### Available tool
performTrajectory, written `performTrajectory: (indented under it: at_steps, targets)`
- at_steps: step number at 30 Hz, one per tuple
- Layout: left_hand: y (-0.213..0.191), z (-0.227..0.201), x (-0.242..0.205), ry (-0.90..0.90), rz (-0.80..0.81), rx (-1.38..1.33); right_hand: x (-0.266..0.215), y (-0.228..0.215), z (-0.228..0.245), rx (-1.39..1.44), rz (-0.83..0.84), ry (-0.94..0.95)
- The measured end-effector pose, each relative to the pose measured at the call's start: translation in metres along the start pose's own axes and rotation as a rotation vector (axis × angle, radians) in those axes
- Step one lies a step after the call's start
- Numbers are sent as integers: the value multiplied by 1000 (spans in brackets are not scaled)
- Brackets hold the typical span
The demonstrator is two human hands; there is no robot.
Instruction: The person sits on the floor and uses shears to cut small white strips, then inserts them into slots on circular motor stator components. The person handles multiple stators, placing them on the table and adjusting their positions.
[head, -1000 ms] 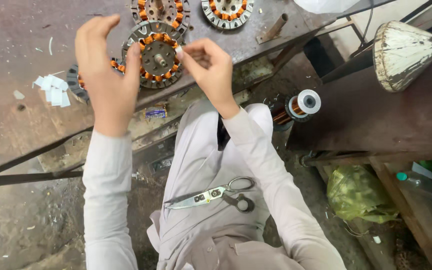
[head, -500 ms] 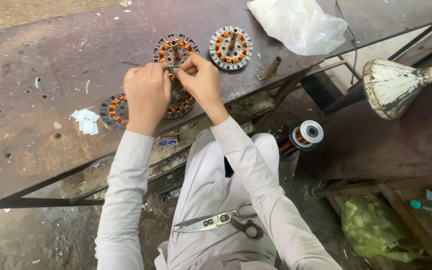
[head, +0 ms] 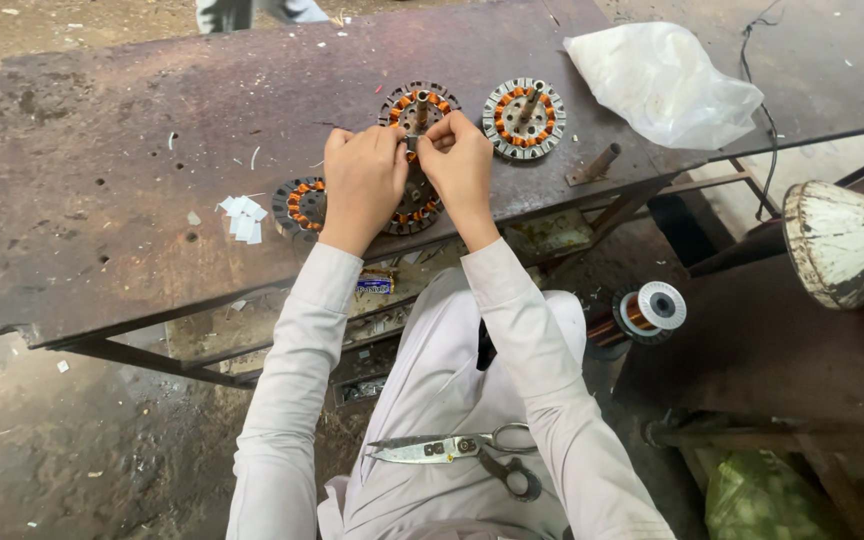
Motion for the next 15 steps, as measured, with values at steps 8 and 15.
performTrajectory:
  at_steps: [8, 15]
  targets:
    - [1, 0, 0, -4, -26, -7, -16, -6, 35, -54, -16, -302]
    - [1, -1, -1, -15, -49, 19, -28, 8, 40, -265, -171, -499]
Point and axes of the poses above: each hand's wrist, its own x-axis towards the middle knuckle, its own y-axis out of the palm, z = x × y, the point moved 4 cm from there along x, towards the middle knuckle, and after that the axes turned 13 degrees about -y, right-handed, at the moved point
